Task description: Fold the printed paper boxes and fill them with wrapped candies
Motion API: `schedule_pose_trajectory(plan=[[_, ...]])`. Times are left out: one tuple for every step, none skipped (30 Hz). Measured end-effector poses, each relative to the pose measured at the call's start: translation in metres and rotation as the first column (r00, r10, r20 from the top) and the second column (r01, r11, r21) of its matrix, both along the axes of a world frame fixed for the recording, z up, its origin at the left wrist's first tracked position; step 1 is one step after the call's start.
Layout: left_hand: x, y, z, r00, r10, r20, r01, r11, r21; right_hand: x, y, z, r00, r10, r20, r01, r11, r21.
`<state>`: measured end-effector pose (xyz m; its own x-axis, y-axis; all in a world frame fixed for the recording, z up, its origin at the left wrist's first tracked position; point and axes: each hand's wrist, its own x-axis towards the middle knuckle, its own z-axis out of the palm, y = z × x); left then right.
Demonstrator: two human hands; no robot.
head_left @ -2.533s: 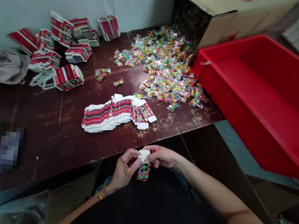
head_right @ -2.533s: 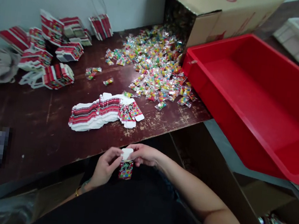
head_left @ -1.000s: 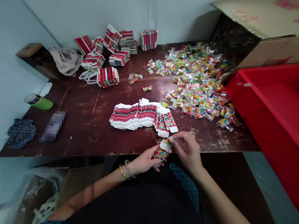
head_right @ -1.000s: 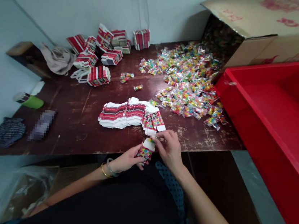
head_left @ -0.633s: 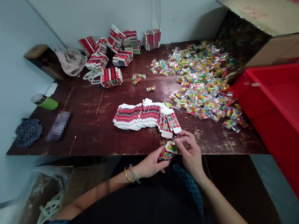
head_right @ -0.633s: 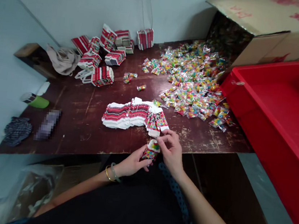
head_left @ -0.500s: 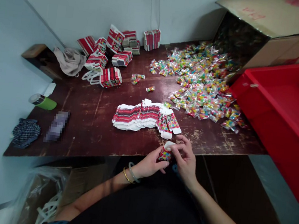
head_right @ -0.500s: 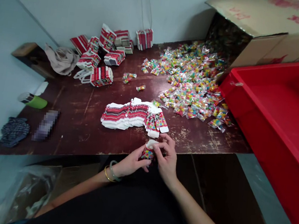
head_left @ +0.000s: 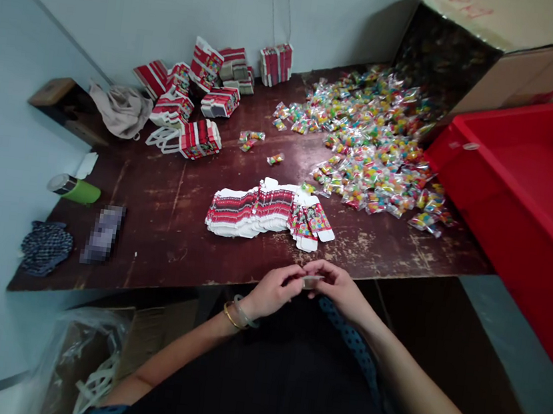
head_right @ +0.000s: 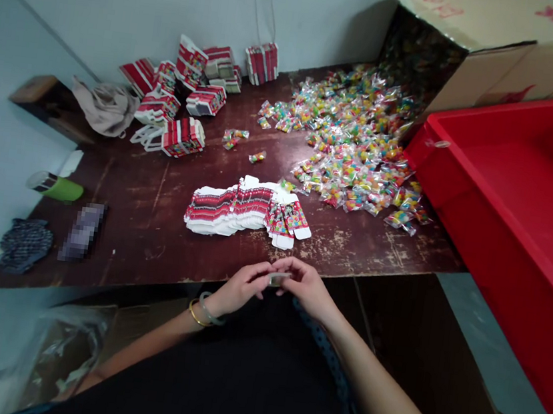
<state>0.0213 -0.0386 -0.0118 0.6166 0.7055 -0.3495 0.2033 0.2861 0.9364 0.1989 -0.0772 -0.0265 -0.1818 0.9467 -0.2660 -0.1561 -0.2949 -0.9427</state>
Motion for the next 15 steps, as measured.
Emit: schedule_pose_trajectory(plan=[[0.000,0.002,0.002,1.000,-0.006,-0.031,0.008,0.999,0.047,0.000,0.001,0.003,0.997,-0.001,0.071,-0.005,0.996,0.085],[0.001,0.004,0.004,0.999,-0.001,-0.051,0.005,0.998,0.070,0.000,0.002,0.007,0.989,-0.009,0.150,-0.019,0.983,0.183],[0.001,0.006,0.005,0.998,0.009,-0.055,-0.005,0.998,0.068,0.001,0.002,0.011,0.975,-0.026,0.220,-0.037,0.960,0.277],[0.002,0.008,0.006,0.999,0.016,-0.047,-0.014,0.999,0.047,0.001,0.001,0.014,0.961,-0.050,0.274,-0.051,0.935,0.351],[0.002,0.010,0.006,1.000,0.016,-0.025,-0.015,1.000,0.016,0.001,0.001,0.018,0.948,-0.076,0.310,-0.057,0.915,0.399],[0.002,0.011,0.007,1.000,0.009,0.012,-0.008,1.000,-0.020,0.001,0.001,0.020,0.938,-0.099,0.331,-0.052,0.907,0.419],[0.002,0.012,0.007,0.998,-0.005,0.059,0.008,0.999,-0.051,0.001,0.002,0.022,0.932,-0.124,0.341,-0.033,0.907,0.420],[0.001,0.012,0.007,0.994,-0.027,0.101,0.035,0.997,-0.074,0.002,0.003,0.023,0.927,-0.151,0.343,-0.003,0.912,0.410],[0.001,0.012,0.008,0.990,-0.053,0.128,0.065,0.994,-0.085,0.002,0.004,0.023,0.924,-0.176,0.340,0.028,0.917,0.398],[0.000,0.011,0.008,0.988,-0.080,0.133,0.092,0.992,-0.084,0.003,0.005,0.022,0.924,-0.192,0.332,0.054,0.922,0.384],[-0.001,0.010,0.008,0.988,-0.106,0.117,0.115,0.990,-0.075,0.004,0.006,0.020,0.925,-0.204,0.320,0.076,0.926,0.369],[-0.001,0.009,0.007,0.988,-0.127,0.086,0.132,0.989,-0.063,0.005,0.007,0.017,0.928,-0.211,0.307,0.096,0.931,0.351],[-0.002,0.008,0.007,0.988,-0.145,0.055,0.148,0.987,-0.055,0.005,0.007,0.014,0.931,-0.216,0.294,0.114,0.937,0.330],[-0.003,0.008,0.006,0.986,-0.161,0.035,0.163,0.985,-0.058,0.005,0.007,0.010,0.934,-0.216,0.283,0.126,0.944,0.304],[-0.003,0.008,0.004,0.984,-0.176,0.031,0.177,0.982,-0.070,0.004,0.005,0.006,0.937,-0.217,0.274,0.139,0.950,0.279]])
